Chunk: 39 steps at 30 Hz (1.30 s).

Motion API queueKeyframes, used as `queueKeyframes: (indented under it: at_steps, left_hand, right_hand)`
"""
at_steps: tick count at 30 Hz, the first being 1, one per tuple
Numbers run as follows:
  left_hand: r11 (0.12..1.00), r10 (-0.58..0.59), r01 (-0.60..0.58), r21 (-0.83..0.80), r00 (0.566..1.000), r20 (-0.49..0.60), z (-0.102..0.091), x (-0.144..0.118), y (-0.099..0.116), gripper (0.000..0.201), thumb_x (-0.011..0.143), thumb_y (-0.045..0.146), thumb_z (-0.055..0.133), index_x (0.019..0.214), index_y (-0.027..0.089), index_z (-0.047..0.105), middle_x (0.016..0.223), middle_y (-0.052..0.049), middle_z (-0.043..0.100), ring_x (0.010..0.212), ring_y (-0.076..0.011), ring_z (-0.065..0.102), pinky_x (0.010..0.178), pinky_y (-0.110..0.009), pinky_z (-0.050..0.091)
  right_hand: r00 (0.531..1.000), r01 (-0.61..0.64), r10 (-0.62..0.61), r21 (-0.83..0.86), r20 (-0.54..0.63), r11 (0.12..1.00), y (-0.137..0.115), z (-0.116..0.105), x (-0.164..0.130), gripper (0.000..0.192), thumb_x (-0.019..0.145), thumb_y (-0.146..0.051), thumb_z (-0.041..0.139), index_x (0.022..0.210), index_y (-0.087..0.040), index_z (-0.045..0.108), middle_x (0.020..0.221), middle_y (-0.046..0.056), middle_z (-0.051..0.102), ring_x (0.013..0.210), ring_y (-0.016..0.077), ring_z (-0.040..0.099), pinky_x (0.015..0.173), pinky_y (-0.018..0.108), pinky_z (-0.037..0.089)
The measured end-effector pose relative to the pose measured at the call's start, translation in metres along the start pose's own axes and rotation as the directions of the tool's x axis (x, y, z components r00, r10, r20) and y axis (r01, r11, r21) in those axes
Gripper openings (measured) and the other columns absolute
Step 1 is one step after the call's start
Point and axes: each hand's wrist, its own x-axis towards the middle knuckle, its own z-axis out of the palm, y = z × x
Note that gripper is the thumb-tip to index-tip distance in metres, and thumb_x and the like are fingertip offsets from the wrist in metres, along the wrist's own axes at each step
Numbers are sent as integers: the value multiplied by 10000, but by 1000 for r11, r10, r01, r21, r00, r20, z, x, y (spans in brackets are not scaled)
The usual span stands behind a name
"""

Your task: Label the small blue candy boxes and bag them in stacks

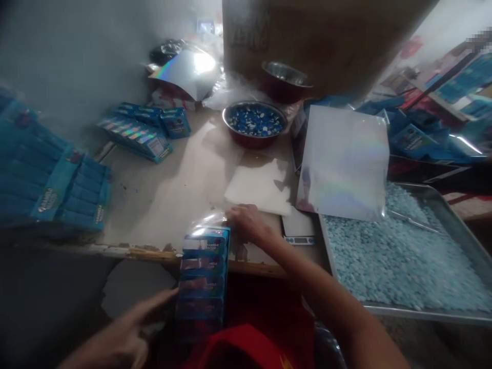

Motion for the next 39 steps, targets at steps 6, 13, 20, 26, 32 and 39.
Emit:
queueKeyframes:
  at_steps: [6,13,20,26,32,39]
  left_hand:
    - [722,589,-247,646,708,-388,-64,80,103,281,835,484,712,957,242,788,867,-39,742,752,-197,653,728,-308,552]
    - [229,547,-448,864,793,266,-54,158,139,147,892,226,634,999,203,732,982,-56,652,843,-165,632,781,-282,512]
    - [66,613,-331,941,758,223,-45,140,123,158,928,202,589,798,187,678,815,-44,626,708,-159,558,643,-271,433]
    - [445,511,-325,835,857,61,-48,139,118,178,827,134,585,760,211,730,765,14,720,686,-125,638,657,-244,432]
    - [519,557,-179,836,813,-172,-34,114,129,138,848,286,658,740,225,719,729,11,719,673,-163,654,636,-278,446]
    - [310,849,-75,948,470,-241,1,48,115,168,980,330,585,907,261,720,870,10,730,786,-187,689,705,-309,486]
  right_hand:
    - [996,-83,84,-27,41,996,-4,7,14,157,942,-271,622,822,-186,678,782,20,702,630,101,470,601,302,144]
    - [998,-61,58,68,37,996,-3,11,13,218,959,-295,613,787,-171,659,792,20,696,627,94,455,591,301,164]
    - [988,129,-142,176,65,976,-2,2,-1,122,937,-142,630,824,-168,667,870,24,691,758,114,527,639,277,264]
    - [977,-95,72,106,203,990,-12,-16,-16,159,899,-110,624,769,-155,704,790,41,703,628,99,475,590,289,229]
    - [917,-360,312,176,250,916,-24,-53,-9,162,848,-207,680,702,-164,736,662,33,665,559,86,445,573,286,243]
    - [956,-291,288,242,47,926,-62,-92,-31,174,882,-223,656,749,-173,756,709,35,693,606,103,538,604,267,335]
